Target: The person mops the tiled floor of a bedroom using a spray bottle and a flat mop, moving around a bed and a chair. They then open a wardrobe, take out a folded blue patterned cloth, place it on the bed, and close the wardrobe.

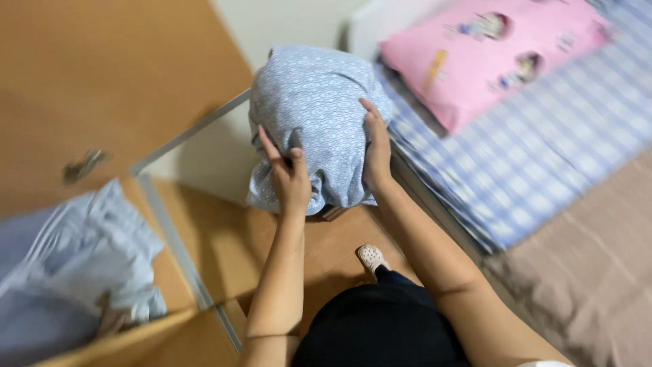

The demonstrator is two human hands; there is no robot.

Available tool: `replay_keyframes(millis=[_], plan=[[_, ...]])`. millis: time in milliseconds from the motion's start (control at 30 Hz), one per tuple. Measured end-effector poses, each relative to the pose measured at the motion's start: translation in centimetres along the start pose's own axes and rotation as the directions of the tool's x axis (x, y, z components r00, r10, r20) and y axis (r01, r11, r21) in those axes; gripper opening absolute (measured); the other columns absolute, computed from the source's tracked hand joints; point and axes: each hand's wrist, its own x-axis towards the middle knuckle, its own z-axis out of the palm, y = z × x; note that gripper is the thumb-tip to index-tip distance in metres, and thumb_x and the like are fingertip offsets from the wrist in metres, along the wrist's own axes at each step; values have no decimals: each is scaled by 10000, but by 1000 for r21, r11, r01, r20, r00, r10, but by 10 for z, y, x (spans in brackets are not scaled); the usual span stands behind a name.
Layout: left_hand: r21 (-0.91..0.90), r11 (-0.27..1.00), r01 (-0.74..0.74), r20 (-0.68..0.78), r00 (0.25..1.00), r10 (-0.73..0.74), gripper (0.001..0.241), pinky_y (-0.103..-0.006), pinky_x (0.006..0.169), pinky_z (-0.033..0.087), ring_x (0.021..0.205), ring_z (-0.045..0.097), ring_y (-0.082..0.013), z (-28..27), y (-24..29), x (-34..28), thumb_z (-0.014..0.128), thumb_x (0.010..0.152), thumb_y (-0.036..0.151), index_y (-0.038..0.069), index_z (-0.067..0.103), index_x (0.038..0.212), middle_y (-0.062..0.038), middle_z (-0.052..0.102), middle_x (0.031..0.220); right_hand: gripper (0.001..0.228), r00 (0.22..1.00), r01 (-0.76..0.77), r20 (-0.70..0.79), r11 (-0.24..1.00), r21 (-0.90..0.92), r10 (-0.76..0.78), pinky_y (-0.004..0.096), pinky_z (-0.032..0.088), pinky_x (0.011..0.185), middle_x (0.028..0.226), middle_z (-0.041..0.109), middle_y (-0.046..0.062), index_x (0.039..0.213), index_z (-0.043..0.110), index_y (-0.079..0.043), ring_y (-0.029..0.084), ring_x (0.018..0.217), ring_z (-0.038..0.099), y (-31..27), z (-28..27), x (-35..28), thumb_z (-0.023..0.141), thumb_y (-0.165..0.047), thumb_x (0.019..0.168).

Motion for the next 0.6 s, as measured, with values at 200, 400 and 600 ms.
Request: replay_keyframes(millis=[200, 400, 600], plan=[[-9, 990, 143, 336, 932, -132, 1093, -466, 866, 590, 1021, 760, -466, 51, 35, -50, 274, 863, 823, 167, -31, 1681, -376, 682, 1243, 518, 940, 105, -309, 986, -130, -141, 319, 342, 1123, 1276, 539, 50, 1466, 566, -86, 148, 1168, 481, -23, -86, -73, 476, -381, 1050], [-225, 962, -154, 491, 835, 248, 966, -472, 943, 558, 1172, 628, -417, 125, 51, -103, 283, 1074, 809, 116, -9, 1680, -321, 515, 1430, 475, 790, 220, -541, 957, -191, -290, 310, 327, 1149, 1355, 539, 39, 1439, 569, -88, 136, 1177, 470, -68, -168, -142, 489, -338, 1044], [-211, 977, -30, 722, 669, 176, 1128, -395, 642, 523, 640, 600, -207, 179, 111, -160, 260, 892, 873, 107, -68, 1652, -66, 633, 816, 464, 634, 248, -681, 930, -271, -367, 282, 334, 1119, 1347, 558, 6, 1423, 565, -98, 120, 1234, 495, -123, -222, -211, 467, -303, 1018]])
